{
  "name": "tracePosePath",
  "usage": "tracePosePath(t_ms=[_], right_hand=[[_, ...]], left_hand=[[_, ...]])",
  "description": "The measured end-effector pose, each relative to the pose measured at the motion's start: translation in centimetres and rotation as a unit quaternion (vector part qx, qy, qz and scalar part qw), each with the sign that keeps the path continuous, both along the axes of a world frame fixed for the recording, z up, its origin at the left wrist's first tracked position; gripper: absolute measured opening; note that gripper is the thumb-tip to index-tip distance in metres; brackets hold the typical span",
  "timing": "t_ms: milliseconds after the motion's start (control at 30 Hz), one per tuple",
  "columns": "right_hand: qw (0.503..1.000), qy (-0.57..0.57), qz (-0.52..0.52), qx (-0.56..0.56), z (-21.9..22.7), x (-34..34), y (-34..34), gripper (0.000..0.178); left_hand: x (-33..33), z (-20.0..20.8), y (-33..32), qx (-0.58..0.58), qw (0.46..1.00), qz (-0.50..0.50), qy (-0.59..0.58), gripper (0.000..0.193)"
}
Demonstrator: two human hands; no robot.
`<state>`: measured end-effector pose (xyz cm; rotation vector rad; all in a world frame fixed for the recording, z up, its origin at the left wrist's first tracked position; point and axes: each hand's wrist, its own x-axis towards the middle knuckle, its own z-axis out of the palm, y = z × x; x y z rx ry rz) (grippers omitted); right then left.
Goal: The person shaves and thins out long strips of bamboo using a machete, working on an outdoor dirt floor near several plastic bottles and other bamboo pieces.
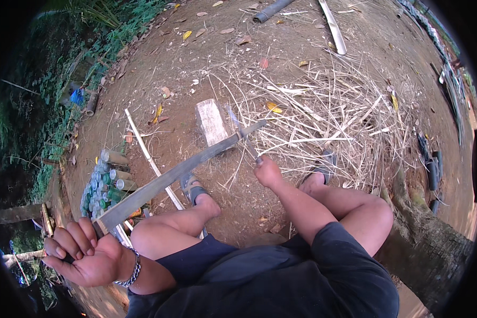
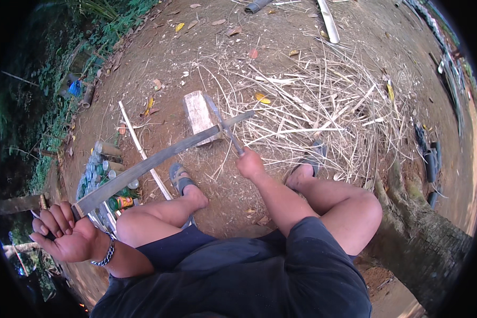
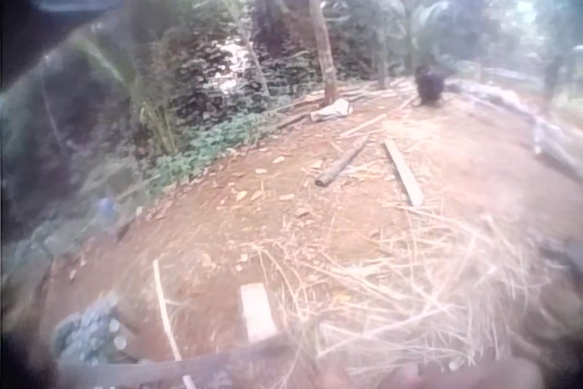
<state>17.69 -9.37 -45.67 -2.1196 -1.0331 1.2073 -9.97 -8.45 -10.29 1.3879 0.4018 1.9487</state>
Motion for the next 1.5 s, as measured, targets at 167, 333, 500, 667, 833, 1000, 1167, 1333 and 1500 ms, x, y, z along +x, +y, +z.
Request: tracePosePath(t_ms=[167, 333, 500, 667, 833, 1000, 1167, 1333, 1500], right_hand=[[0.997, 0.017, 0.026, 0.07, 0.8, -0.9, 0.7, 0.024], [0.994, 0.025, -0.015, 0.107, -1.3, -2.4, 2.0, 0.026], [0.995, 0.013, 0.023, 0.101, 1.6, -3.5, 3.5, 0.029], [0.995, -0.009, 0.017, 0.096, -0.1, -2.8, 4.8, 0.037], [0.994, 0.008, 0.042, 0.102, 2.3, -4.7, 3.5, 0.025], [0.992, -0.015, 0.065, 0.105, 1.4, -4.9, 2.6, 0.03], [0.993, 0.013, -0.046, 0.112, 0.4, -6.9, 2.6, 0.033], [0.996, 0.014, -0.048, 0.08, -2.0, -7.3, 2.4, 0.034], [0.99, 0.028, 0.009, 0.134, 0.4, -7.3, 1.6, 0.027]], left_hand=[[-1.2, 0.1, 0.1, 0.035, 0.996, -0.073, 0.024, 0.031], [-1.4, 0.0, 1.1, 0.01, 0.998, -0.063, -0.002, 0.028], [-2.9, -0.9, 0.8, 0.004, 0.998, -0.067, -0.012, 0.028], [-2.8, -1.0, 1.3, -0.018, 0.998, 0.056, -0.035, 0.03], [-3.5, -1.6, 0.8, -0.007, 0.995, 0.098, -0.032, 0.029], [-3.8, -2.3, 0.5, -0.022, 0.995, 0.09, -0.038, 0.031], [-2.1, -1.4, 1.3, -0.064, 0.972, 0.21, -0.08, 0.032], [-1.1, -0.8, 1.0, -0.07, 0.963, 0.244, -0.087, 0.032], [-2.0, -1.5, 0.6, -0.064, 0.97, 0.218, -0.087, 0.033]])
